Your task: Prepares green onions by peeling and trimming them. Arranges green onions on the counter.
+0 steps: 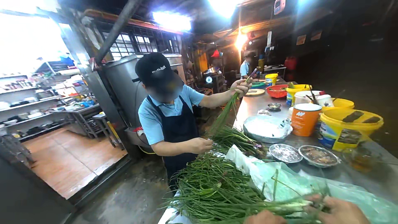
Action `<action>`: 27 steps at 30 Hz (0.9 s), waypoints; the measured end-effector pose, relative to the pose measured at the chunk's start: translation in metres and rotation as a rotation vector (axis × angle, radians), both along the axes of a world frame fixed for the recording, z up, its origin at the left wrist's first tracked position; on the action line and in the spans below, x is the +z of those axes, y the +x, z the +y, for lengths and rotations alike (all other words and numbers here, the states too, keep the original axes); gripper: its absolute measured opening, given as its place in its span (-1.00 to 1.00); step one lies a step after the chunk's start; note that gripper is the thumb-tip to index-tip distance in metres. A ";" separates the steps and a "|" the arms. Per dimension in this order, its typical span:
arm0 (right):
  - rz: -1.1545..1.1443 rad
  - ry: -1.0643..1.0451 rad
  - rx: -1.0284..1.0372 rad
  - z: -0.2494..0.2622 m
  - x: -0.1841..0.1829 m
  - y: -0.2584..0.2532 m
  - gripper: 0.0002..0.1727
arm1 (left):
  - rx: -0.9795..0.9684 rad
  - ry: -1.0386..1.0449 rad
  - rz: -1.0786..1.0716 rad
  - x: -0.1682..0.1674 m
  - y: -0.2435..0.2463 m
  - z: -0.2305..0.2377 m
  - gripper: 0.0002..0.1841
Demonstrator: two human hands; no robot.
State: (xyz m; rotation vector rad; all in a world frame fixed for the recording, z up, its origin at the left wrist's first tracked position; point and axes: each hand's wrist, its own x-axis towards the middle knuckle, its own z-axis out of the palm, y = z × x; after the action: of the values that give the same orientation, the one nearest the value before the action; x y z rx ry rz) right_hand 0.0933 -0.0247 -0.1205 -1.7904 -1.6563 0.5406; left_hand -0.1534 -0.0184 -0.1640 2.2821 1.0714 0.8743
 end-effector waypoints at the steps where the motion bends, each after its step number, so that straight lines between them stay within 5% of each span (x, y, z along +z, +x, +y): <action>1: 0.018 -0.003 -0.018 0.000 0.006 -0.006 -0.73 | 0.010 -0.009 0.023 0.003 0.011 0.004 -0.67; 8: 0.237 -0.046 -0.163 0.004 0.008 -0.003 -0.88 | 0.103 -0.036 0.048 0.001 0.064 0.048 -0.55; 14: 0.355 -0.020 -0.182 -0.001 -0.005 0.013 -0.88 | 0.039 -0.051 0.087 0.016 0.076 0.074 -0.78; 16: 0.323 -0.085 -0.255 0.001 -0.012 0.019 -0.76 | 0.013 -0.049 0.057 0.025 0.077 0.083 -0.79; 20: 0.238 -0.266 -0.363 0.007 -0.011 0.038 -0.06 | -0.033 -0.080 -0.042 0.057 0.077 0.101 -0.82; 22: 0.157 -0.306 -0.368 0.006 0.006 0.045 0.07 | -0.050 -0.115 -0.089 0.078 0.074 0.106 -0.82; 27: 0.178 -0.033 -0.330 -0.007 0.066 0.041 -0.31 | -0.181 -0.081 -0.341 0.139 0.067 0.101 -0.92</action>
State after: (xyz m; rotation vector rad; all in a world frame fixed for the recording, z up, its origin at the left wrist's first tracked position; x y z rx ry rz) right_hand 0.1346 -0.0313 -0.0545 -1.9279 -1.2082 0.5604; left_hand -0.0861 0.0827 -0.0253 2.0305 0.7257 1.0739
